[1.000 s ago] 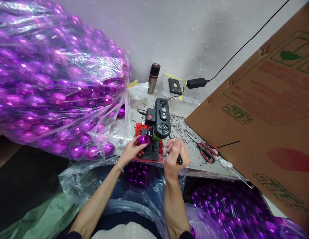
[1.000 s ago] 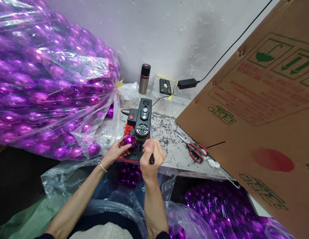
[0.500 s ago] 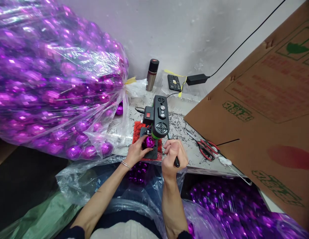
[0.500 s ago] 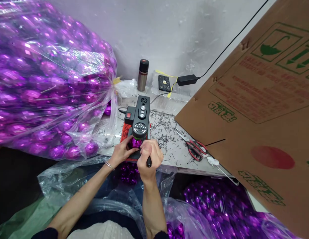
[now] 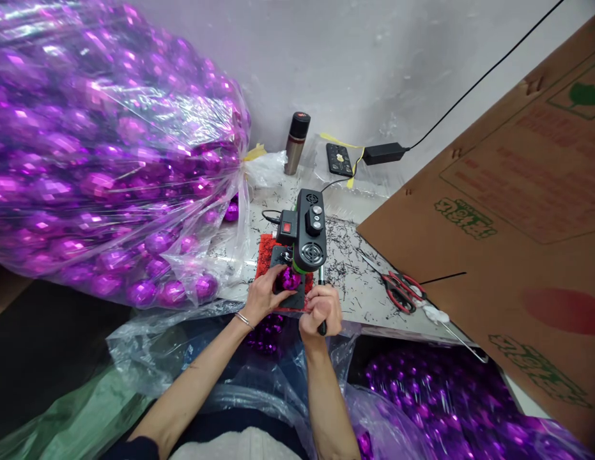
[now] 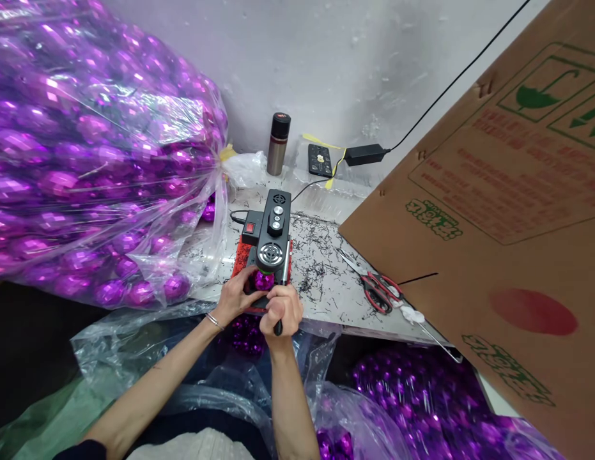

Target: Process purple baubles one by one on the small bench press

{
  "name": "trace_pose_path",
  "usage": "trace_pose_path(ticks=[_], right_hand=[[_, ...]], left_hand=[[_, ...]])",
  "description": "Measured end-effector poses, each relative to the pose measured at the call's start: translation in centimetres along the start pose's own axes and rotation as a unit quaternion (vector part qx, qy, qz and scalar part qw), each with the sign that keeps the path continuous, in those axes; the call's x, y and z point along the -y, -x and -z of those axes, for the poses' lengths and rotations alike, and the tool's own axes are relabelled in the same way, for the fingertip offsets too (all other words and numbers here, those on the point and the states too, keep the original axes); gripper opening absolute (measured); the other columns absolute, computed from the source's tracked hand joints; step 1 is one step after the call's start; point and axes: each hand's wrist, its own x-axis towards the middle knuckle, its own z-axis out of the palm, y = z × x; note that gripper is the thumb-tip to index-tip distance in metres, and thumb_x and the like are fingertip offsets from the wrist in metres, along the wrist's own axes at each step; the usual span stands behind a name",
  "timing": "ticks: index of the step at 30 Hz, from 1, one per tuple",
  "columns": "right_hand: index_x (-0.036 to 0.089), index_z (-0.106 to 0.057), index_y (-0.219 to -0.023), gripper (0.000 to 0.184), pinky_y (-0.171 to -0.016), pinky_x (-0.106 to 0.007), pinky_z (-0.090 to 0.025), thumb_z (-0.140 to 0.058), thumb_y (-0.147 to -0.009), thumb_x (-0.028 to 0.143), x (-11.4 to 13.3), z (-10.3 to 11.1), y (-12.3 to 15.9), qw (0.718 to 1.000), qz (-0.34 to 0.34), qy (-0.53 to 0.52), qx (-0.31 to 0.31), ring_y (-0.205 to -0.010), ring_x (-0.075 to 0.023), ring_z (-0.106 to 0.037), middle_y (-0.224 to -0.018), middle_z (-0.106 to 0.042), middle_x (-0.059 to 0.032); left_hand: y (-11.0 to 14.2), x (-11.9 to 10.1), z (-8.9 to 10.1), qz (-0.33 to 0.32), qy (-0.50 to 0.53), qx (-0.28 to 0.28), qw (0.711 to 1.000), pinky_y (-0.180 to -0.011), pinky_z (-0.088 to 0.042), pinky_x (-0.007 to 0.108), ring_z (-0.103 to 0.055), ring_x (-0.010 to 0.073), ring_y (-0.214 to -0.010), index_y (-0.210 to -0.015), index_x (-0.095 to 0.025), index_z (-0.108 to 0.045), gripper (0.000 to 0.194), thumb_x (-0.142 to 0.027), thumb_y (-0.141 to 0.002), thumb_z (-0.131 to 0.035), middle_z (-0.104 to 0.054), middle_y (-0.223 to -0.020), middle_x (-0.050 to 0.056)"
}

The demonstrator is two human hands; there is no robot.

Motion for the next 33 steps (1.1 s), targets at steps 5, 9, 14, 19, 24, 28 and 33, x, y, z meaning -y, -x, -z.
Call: trace_pose_path(ticks=[5,9,14,19,24,28,33], right_hand=[[0.023,-0.047,-0.071,0.040,-0.069,-0.031,-0.051,-0.035,-0.109,0.020,-0.9,-0.6,1.2,1.000,0.010,0.005,-0.021,-0.060,-0.0115,-0.056,-0.068,-0.055,0.0039],[0.023,-0.049,-0.072,0.038,-0.068,-0.034,-0.050,-0.036,-0.108,0.020,-1.1,-0.7,1.6,0.999,0.008,-0.008,-0.034,-0.060,-0.0129,-0.054,-0.070,-0.055,0.0027],[0.024,-0.046,-0.073,0.039,-0.068,-0.032,-0.048,-0.035,-0.110,0.022,-1.6,-0.6,2.0,0.999,0.024,-0.002,-0.026,-0.059,-0.0117,-0.053,-0.069,-0.052,0.0038],[0.024,-0.044,-0.073,0.041,-0.067,-0.032,-0.049,-0.034,-0.112,0.028,-2.0,-0.4,1.9,0.999,0.030,0.009,-0.015,-0.059,-0.0111,-0.054,-0.068,-0.052,0.0040],[0.025,-0.044,-0.073,0.041,-0.066,-0.032,-0.049,-0.032,-0.112,0.030,-2.0,-0.3,1.9,1.000,0.029,0.010,0.005,-0.059,-0.0116,-0.055,-0.070,-0.054,0.0036],[0.024,-0.045,-0.071,0.041,-0.068,-0.032,-0.050,-0.035,-0.111,0.027,-1.9,-0.1,1.8,0.999,0.051,-0.002,0.014,-0.060,-0.0113,-0.057,-0.070,-0.054,0.0038],[0.023,-0.048,-0.068,0.040,-0.061,-0.029,-0.044,-0.040,-0.107,0.019,0.0,0.7,-0.8,0.998,-0.043,-0.004,0.040,-0.063,-0.0122,-0.057,-0.069,-0.056,0.0021]], left_hand=[[0.1,0.1,-0.2,-0.031,-0.014,-0.018,0.999,-0.094,-0.065,0.039,-0.080,0.0289,-0.110,-0.138,-0.021,-0.063,0.053,-0.044,-0.092,-0.080,-0.078,-0.130,0.014],[0.1,0.2,-0.2,-0.044,-0.028,-0.025,0.998,-0.090,-0.066,0.037,-0.081,0.0282,-0.106,-0.138,-0.021,-0.063,0.053,-0.042,-0.092,-0.080,-0.079,-0.128,0.013],[0.0,0.1,-0.2,-0.039,-0.028,-0.023,0.999,-0.091,-0.066,0.038,-0.081,0.0286,-0.106,-0.138,-0.022,-0.064,0.053,-0.042,-0.092,-0.080,-0.079,-0.129,0.013],[-0.1,0.1,-0.2,-0.032,-0.014,-0.017,0.999,-0.092,-0.065,0.039,-0.081,0.0296,-0.108,-0.138,-0.021,-0.064,0.054,-0.043,-0.092,-0.081,-0.078,-0.130,0.014],[-0.1,0.1,-0.2,-0.014,-0.005,-0.007,1.000,-0.094,-0.064,0.039,-0.080,0.0299,-0.112,-0.138,-0.022,-0.063,0.055,-0.042,-0.090,-0.082,-0.077,-0.133,0.014],[-0.5,0.1,-0.4,-0.019,0.008,-0.009,1.000,-0.095,-0.064,0.040,-0.079,0.0300,-0.112,-0.138,-0.021,-0.062,0.055,-0.040,-0.090,-0.082,-0.077,-0.133,0.015],[0.0,-0.3,-0.3,-0.021,0.014,-0.002,1.000,-0.096,-0.063,0.043,-0.077,0.0310,-0.117,-0.139,-0.021,-0.061,0.056,-0.037,-0.090,-0.083,-0.076,-0.132,0.015]])
